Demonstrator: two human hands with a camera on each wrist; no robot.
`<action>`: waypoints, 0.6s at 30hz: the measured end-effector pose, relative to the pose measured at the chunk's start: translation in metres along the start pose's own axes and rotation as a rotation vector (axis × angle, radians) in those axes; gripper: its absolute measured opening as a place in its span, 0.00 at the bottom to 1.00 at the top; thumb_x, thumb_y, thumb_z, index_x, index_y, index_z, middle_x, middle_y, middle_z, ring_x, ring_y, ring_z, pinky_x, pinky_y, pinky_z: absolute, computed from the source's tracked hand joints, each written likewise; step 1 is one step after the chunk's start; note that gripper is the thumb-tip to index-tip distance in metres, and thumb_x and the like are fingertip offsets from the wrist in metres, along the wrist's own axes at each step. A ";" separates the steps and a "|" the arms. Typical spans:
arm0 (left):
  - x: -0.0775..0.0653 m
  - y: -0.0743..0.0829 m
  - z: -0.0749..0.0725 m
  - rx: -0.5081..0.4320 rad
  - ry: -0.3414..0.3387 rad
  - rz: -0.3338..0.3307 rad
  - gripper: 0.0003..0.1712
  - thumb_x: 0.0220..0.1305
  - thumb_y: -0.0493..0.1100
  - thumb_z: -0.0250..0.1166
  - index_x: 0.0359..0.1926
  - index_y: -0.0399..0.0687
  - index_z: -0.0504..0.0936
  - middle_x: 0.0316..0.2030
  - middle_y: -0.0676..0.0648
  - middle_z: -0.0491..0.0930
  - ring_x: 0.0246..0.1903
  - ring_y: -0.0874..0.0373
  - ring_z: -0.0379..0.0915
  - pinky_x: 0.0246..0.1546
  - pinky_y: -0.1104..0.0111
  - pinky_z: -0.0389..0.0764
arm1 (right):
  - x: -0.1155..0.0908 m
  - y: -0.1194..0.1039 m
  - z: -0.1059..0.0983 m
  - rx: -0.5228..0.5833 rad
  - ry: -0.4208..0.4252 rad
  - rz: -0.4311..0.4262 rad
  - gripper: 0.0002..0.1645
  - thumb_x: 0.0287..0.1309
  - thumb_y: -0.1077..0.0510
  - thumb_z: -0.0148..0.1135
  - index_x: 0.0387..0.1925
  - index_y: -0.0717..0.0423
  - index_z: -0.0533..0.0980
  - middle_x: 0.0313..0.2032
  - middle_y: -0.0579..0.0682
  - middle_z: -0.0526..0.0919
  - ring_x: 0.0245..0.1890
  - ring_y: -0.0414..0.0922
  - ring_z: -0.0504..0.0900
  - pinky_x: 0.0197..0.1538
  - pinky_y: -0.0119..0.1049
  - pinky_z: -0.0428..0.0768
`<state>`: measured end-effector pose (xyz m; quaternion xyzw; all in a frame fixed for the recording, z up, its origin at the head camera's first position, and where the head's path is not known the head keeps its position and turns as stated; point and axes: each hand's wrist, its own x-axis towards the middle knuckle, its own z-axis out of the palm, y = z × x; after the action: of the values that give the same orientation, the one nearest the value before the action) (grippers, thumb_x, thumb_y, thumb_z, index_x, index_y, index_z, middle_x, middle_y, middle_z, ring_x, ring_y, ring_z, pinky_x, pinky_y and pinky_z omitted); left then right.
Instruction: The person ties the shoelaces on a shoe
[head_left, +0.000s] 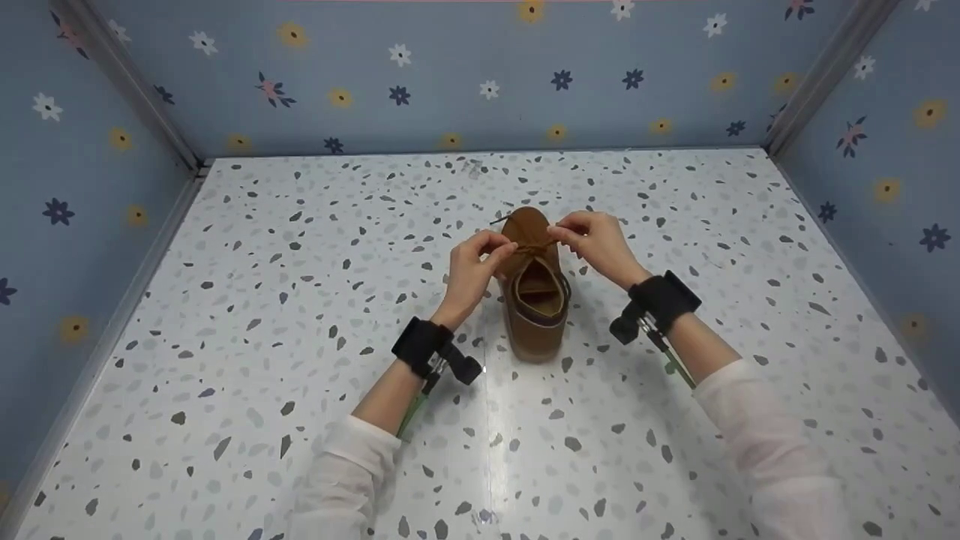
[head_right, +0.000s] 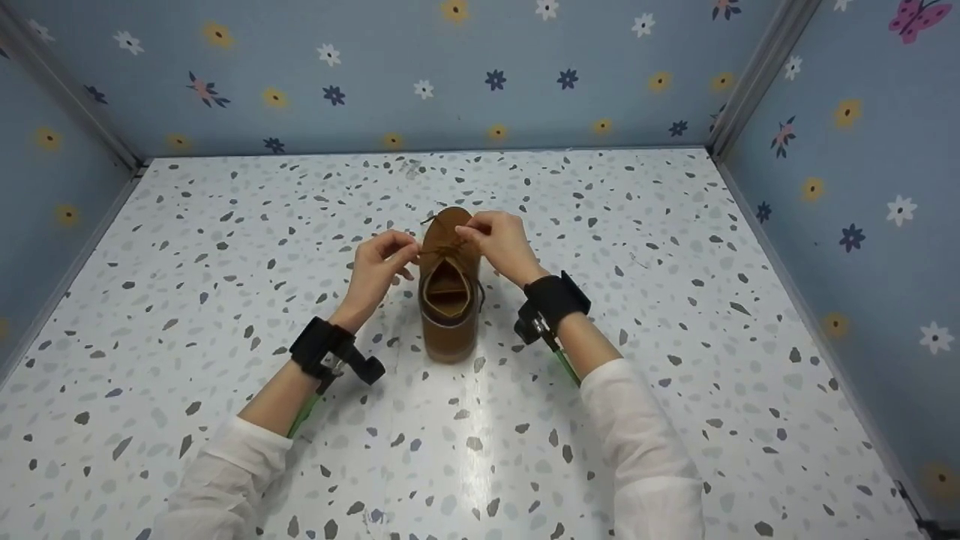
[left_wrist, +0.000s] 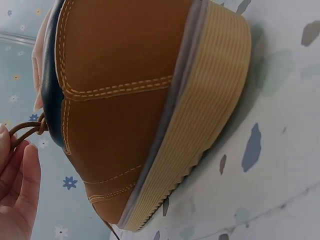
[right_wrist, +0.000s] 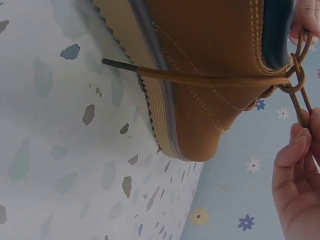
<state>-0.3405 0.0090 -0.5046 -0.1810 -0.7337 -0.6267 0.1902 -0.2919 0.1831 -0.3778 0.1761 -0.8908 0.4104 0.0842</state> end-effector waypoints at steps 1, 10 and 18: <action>0.000 0.000 0.000 -0.010 -0.011 -0.003 0.07 0.39 0.49 0.54 0.23 0.54 0.71 0.20 0.55 0.68 0.18 0.65 0.63 0.05 0.72 0.63 | 0.000 0.000 0.000 -0.001 0.000 0.006 0.11 0.36 0.47 0.49 0.19 0.48 0.72 0.12 0.47 0.68 0.10 0.41 0.63 0.12 0.32 0.62; -0.009 0.006 -0.008 -0.048 -0.139 -0.040 0.07 0.43 0.49 0.51 0.25 0.53 0.68 0.18 0.52 0.66 0.14 0.62 0.62 0.03 0.71 0.61 | 0.001 0.002 -0.001 -0.011 -0.008 0.012 0.12 0.37 0.45 0.48 0.19 0.47 0.72 0.14 0.46 0.69 0.11 0.40 0.64 0.13 0.31 0.63; -0.016 0.006 -0.015 -0.013 -0.227 -0.134 0.10 0.43 0.53 0.49 0.23 0.52 0.67 0.15 0.51 0.66 0.12 0.61 0.61 0.03 0.67 0.60 | 0.000 0.003 0.000 0.011 0.012 0.004 0.12 0.38 0.47 0.48 0.20 0.50 0.72 0.15 0.45 0.70 0.12 0.40 0.64 0.14 0.32 0.63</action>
<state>-0.3225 -0.0057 -0.5053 -0.2026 -0.7567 -0.6184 0.0625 -0.2932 0.1850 -0.3798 0.1725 -0.8882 0.4167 0.0878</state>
